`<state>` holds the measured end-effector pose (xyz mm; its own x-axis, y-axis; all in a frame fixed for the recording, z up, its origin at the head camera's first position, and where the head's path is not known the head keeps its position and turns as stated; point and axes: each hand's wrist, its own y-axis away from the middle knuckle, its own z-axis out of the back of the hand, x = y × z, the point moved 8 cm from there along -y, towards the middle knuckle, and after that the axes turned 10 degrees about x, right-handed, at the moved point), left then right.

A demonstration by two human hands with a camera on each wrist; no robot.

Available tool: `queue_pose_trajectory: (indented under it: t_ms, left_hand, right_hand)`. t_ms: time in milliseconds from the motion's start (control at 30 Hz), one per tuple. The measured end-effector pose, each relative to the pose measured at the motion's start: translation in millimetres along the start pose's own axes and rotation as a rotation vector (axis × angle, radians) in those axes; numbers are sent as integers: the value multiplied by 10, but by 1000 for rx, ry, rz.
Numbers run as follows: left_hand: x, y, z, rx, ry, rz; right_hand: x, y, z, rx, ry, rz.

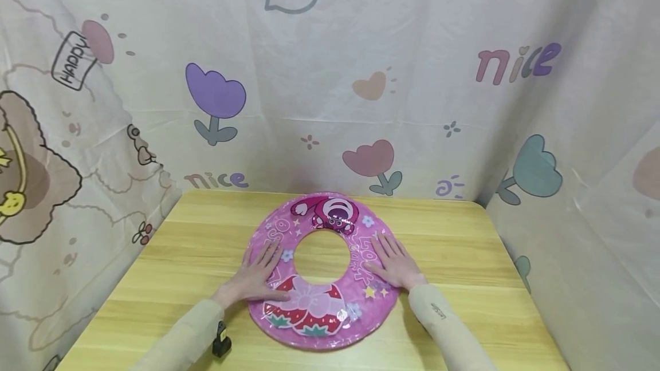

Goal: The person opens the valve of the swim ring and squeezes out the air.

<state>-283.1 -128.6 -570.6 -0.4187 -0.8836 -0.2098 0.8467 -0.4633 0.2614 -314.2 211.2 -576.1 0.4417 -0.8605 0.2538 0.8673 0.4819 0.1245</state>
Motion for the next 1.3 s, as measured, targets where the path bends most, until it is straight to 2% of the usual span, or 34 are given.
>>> queue_pose_trajectory:
  t_ms: [167, 300, 733, 1033, 1133, 1300]
  left_hand:
    - [4, 22, 0, -10, -8, -33]
    - [15, 30, -14, 1, 2, -48]
    - [35, 44, -17, 19, 36, -51]
    - [29, 63, 12, -30, 70, -85]
    - [38, 61, 14, -33, 62, -78]
    - [42, 56, 4, -4, 31, -47]
  right_hand:
    - [-41, 20, -42, 13, 30, -28]
    - [-17, 43, -4, 14, 12, -35]
    - [-4, 65, 38, 46, 29, -76]
    - [-9, 38, 40, 63, 18, -88]
    - [-20, 26, 31, 69, 20, -93]
    - [-16, 20, 31, 72, 33, -98]
